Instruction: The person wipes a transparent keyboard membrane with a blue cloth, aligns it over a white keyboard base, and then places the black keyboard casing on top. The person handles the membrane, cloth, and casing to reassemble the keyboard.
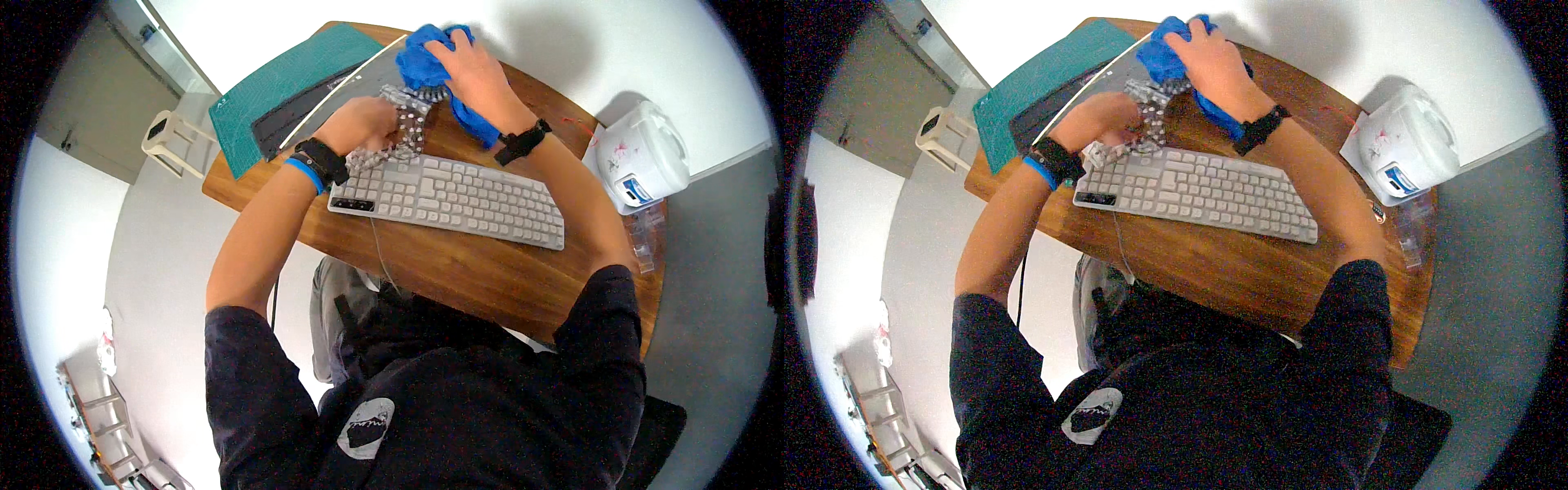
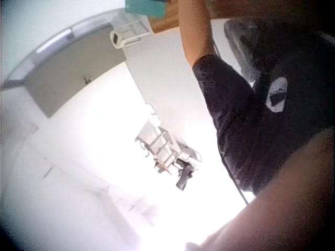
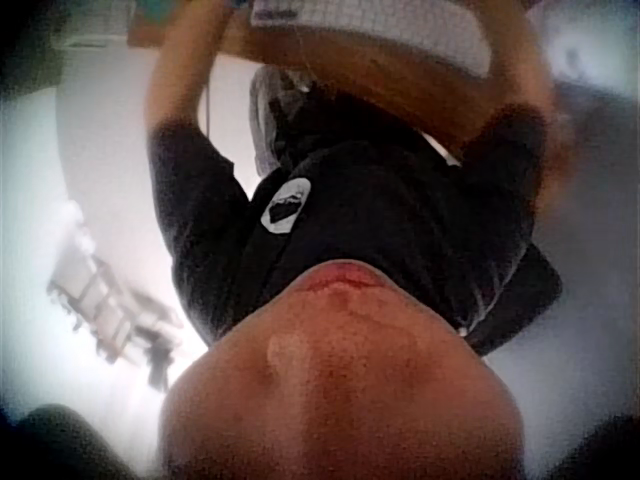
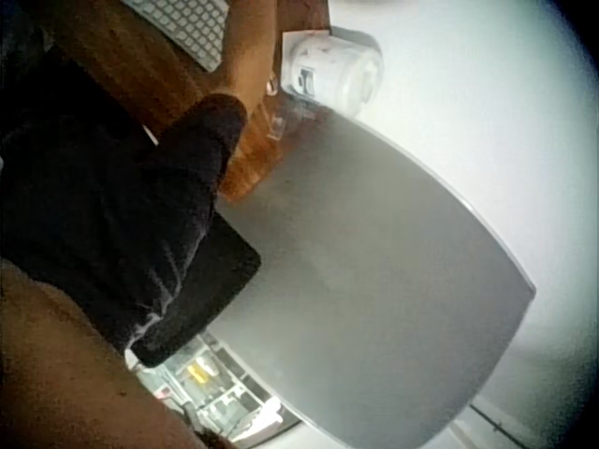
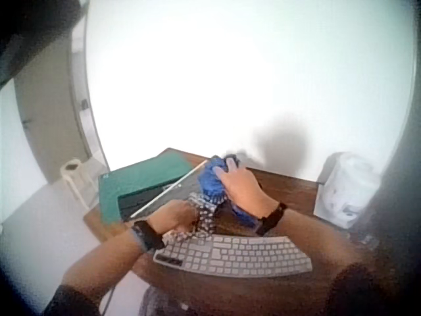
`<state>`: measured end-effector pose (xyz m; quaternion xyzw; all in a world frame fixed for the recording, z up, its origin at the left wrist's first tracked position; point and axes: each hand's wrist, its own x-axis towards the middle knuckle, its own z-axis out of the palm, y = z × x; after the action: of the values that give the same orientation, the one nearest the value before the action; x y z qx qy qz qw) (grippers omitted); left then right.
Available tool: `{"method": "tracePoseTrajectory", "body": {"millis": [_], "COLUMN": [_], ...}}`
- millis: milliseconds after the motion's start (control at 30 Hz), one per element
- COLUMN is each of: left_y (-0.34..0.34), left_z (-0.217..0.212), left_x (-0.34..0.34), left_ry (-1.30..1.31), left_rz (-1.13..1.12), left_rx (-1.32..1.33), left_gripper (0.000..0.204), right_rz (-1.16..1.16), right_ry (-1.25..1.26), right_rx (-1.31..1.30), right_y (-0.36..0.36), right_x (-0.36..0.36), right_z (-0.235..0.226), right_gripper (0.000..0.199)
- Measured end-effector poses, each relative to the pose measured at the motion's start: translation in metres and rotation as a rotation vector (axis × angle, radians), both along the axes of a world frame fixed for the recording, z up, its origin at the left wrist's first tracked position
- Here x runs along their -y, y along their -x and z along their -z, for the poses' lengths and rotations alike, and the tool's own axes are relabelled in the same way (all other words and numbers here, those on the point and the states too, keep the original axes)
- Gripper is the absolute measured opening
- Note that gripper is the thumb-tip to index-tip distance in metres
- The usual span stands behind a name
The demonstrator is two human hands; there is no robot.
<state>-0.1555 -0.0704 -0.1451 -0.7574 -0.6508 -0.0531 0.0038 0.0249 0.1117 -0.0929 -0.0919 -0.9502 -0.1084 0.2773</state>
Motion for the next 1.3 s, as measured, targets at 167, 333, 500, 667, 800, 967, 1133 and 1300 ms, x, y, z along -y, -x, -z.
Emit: {"method": "tracePoseTrajectory", "body": {"millis": [167, 333, 500, 667, 800, 967, 1133, 1300], "left_y": [-0.019, -0.006, -0.013, -0.014, -0.004, -0.007, 0.003, -0.009], "left_z": [-0.024, -0.007, -0.017, -0.023, -0.014, -0.024, -0.015, -0.021], "left_x": [-0.004, -0.001, -0.007, -0.018, -0.016, -0.014, -0.019, -0.015], "left_ry": [0.117, -0.128, 0.080, 0.191, 0.190, 0.151, 0.185, 0.164], "left_rz": [-0.089, 0.039, -0.046, -0.051, -0.029, 0.040, -0.024, -0.077], "left_rx": [0.019, 0.076, -0.040, -0.033, -0.006, 0.066, 0.037, -0.048], "left_gripper": [0.024, 0.024, 0.027, 0.025, 0.024, 0.024, 0.024, 0.021], "right_rz": [-0.177, -0.277, -0.078, 0.156, 0.373, 0.294, -0.154, 0.042], "right_ry": [-0.070, 0.110, 0.335, 0.317, 0.295, 0.215, 0.262, 0.249], "right_rx": [-0.192, -0.164, 0.215, 0.280, 0.339, 0.101, 0.116, 0.367], "right_y": [-0.005, -0.014, -0.014, -0.052, -0.074, -0.084, -0.040, -0.005], "right_x": [0.040, 0.055, 0.007, -0.097, -0.135, -0.098, -0.020, -0.015], "right_z": [-0.019, -0.026, 0.008, 0.043, 0.041, 0.001, -0.010, 0.032], "right_gripper": [0.060, 0.062, 0.060, 0.058, 0.055, 0.052, 0.055, 0.052]}}
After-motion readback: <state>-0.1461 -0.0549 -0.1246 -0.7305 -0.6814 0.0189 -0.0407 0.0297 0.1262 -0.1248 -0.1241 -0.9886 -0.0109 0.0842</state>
